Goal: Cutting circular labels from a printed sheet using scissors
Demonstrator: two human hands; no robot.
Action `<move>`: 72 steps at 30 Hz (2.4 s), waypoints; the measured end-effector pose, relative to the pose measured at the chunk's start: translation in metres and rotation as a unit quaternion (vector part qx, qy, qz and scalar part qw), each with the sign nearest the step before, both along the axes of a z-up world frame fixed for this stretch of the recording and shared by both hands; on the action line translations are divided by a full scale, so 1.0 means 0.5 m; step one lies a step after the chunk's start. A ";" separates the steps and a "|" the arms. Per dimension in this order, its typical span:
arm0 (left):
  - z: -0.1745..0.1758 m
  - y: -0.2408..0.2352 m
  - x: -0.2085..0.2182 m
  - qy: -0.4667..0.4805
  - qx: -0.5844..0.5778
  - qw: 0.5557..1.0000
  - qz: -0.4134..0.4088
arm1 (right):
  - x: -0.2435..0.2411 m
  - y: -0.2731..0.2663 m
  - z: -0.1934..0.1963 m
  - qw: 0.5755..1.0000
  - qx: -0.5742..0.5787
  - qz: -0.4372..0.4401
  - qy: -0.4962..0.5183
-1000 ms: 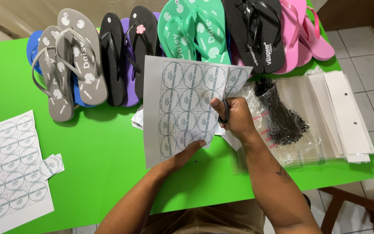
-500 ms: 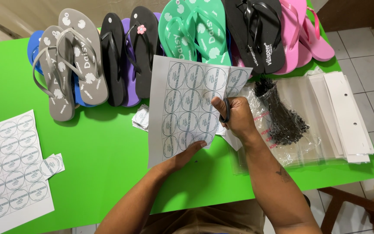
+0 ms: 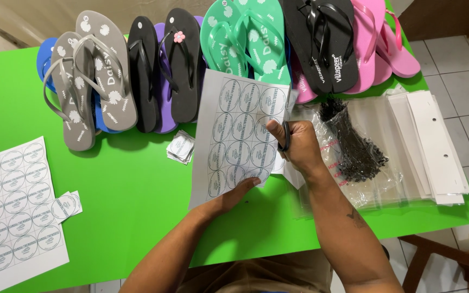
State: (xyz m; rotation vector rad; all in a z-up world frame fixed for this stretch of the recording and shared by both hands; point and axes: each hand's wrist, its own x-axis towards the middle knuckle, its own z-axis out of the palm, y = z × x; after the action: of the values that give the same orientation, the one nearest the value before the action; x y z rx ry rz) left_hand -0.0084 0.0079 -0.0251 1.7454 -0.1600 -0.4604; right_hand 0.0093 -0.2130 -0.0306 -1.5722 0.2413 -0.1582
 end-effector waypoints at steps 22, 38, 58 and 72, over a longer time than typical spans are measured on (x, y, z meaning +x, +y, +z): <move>-0.078 0.193 -0.014 0.109 -0.205 0.919 0.317 | 0.012 0.003 -0.036 0.990 0.014 -0.106 -0.093; -0.077 0.291 -0.112 0.249 -0.479 0.761 0.361 | 0.031 -0.007 -0.048 0.967 0.026 -0.218 -0.130; -0.033 0.040 -0.091 0.067 -0.163 0.970 0.170 | 0.029 -0.015 -0.031 0.975 0.027 -0.175 -0.135; -0.020 -0.063 0.076 -0.007 -0.285 0.924 0.255 | 0.021 0.003 -0.033 0.978 0.033 0.040 -0.203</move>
State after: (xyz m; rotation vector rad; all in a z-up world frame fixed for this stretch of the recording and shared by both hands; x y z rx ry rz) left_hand 0.0293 -0.0235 -0.0353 1.1502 0.1428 -0.0052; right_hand 0.0199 -0.2115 -0.0473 -1.4454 -0.1346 -0.3987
